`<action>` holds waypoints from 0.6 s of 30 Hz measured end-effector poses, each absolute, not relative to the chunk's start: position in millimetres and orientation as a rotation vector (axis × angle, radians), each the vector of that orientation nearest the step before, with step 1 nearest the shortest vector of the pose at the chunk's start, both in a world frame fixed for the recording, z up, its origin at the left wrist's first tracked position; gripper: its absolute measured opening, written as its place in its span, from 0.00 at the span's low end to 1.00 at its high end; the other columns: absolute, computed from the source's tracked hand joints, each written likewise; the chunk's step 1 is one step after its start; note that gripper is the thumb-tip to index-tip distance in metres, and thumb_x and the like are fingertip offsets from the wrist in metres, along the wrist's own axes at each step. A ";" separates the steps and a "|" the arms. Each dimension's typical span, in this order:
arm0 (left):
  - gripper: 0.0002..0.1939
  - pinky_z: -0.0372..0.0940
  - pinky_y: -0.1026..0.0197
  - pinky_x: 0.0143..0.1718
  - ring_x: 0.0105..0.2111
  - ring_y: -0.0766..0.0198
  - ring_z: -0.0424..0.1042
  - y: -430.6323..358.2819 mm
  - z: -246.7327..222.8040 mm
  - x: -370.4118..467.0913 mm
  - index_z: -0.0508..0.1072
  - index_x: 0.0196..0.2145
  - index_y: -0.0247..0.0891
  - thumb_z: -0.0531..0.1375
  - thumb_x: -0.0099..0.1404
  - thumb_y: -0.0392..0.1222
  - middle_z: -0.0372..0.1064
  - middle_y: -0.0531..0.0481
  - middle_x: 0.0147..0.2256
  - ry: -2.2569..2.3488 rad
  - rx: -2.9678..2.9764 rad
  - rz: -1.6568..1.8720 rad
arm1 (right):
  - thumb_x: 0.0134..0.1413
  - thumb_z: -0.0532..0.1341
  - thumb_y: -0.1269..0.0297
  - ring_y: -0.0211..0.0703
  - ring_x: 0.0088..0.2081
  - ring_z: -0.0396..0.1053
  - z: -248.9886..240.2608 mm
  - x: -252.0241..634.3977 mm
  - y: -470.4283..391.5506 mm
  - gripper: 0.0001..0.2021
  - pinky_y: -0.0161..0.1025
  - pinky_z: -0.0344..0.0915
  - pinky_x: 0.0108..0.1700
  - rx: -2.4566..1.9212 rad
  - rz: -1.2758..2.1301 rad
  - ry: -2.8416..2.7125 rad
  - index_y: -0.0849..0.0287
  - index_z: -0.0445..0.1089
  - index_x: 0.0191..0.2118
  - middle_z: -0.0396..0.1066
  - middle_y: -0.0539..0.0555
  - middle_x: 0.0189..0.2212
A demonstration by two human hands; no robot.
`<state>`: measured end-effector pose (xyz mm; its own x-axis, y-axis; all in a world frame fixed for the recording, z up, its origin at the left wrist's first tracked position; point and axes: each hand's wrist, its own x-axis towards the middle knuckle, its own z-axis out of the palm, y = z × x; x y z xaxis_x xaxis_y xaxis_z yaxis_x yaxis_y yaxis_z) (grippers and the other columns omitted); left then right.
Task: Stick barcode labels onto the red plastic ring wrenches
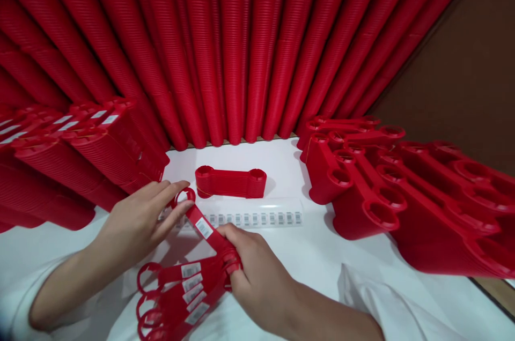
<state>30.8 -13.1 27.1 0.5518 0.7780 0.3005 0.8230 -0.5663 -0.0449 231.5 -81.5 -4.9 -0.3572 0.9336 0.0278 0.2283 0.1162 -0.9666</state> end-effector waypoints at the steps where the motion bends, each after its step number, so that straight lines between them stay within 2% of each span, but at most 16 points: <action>1: 0.19 0.62 0.59 0.33 0.34 0.59 0.67 -12.2 26.8 28.4 0.66 0.48 0.36 0.43 0.70 0.48 0.68 0.46 0.34 -1.379 -2.648 -0.399 | 0.44 0.49 0.78 0.38 0.26 0.63 -6.3 231.8 -81.2 0.15 0.35 0.59 0.28 -1.157 1.291 -1.687 0.59 0.67 0.37 0.68 0.50 0.27; 4: 0.15 0.63 0.60 0.34 0.34 0.60 0.68 -13.0 25.0 23.6 0.63 0.48 0.37 0.43 0.70 0.42 0.68 0.47 0.35 -1.446 -2.715 -0.505 | 0.44 0.49 0.78 0.37 0.26 0.62 -8.1 232.8 -79.9 0.15 0.34 0.58 0.28 -1.169 1.313 -1.636 0.60 0.67 0.37 0.67 0.50 0.27; 6: 0.14 0.62 0.60 0.30 0.31 0.61 0.68 -15.4 24.1 23.2 0.62 0.47 0.36 0.43 0.68 0.39 0.68 0.47 0.34 -1.483 -2.705 -0.510 | 0.42 0.48 0.79 0.38 0.27 0.64 -6.5 233.7 -78.7 0.17 0.34 0.59 0.29 -1.162 1.323 -1.607 0.60 0.67 0.37 0.68 0.50 0.28; 10: 0.10 0.57 0.61 0.26 0.29 0.60 0.65 -23.0 25.7 28.0 0.64 0.33 0.37 0.44 0.64 0.36 0.65 0.47 0.29 -1.377 -2.708 -0.258 | 0.40 0.47 0.80 0.38 0.29 0.64 -1.5 236.2 -75.8 0.19 0.35 0.60 0.31 -1.171 1.299 -1.574 0.60 0.67 0.37 0.68 0.50 0.29; 13: 0.14 0.54 0.62 0.24 0.24 0.62 0.65 -24.9 28.3 28.2 0.62 0.26 0.39 0.44 0.66 0.40 0.65 0.50 0.25 -1.379 -2.808 -0.005 | 0.39 0.47 0.81 0.37 0.27 0.62 -1.8 237.8 -74.5 0.20 0.34 0.59 0.30 -1.183 1.272 -1.594 0.60 0.66 0.37 0.67 0.49 0.27; 16: 0.14 0.51 0.62 0.21 0.21 0.63 0.66 -16.4 29.1 17.6 0.64 0.30 0.39 0.44 0.68 0.44 0.65 0.52 0.22 -1.572 -2.787 0.142 | 0.41 0.47 0.81 0.36 0.27 0.61 -4.4 238.2 -74.4 0.18 0.34 0.58 0.30 -1.170 1.246 -1.644 0.60 0.66 0.36 0.67 0.50 0.27; 18: 0.12 0.52 0.61 0.22 0.24 0.60 0.68 -6.7 28.0 6.7 0.66 0.35 0.40 0.45 0.68 0.44 0.68 0.50 0.27 -1.653 -2.737 0.123 | 0.41 0.48 0.81 0.37 0.28 0.61 -5.6 238.0 -74.6 0.17 0.34 0.58 0.30 -1.161 1.236 -1.663 0.60 0.65 0.36 0.67 0.50 0.28</action>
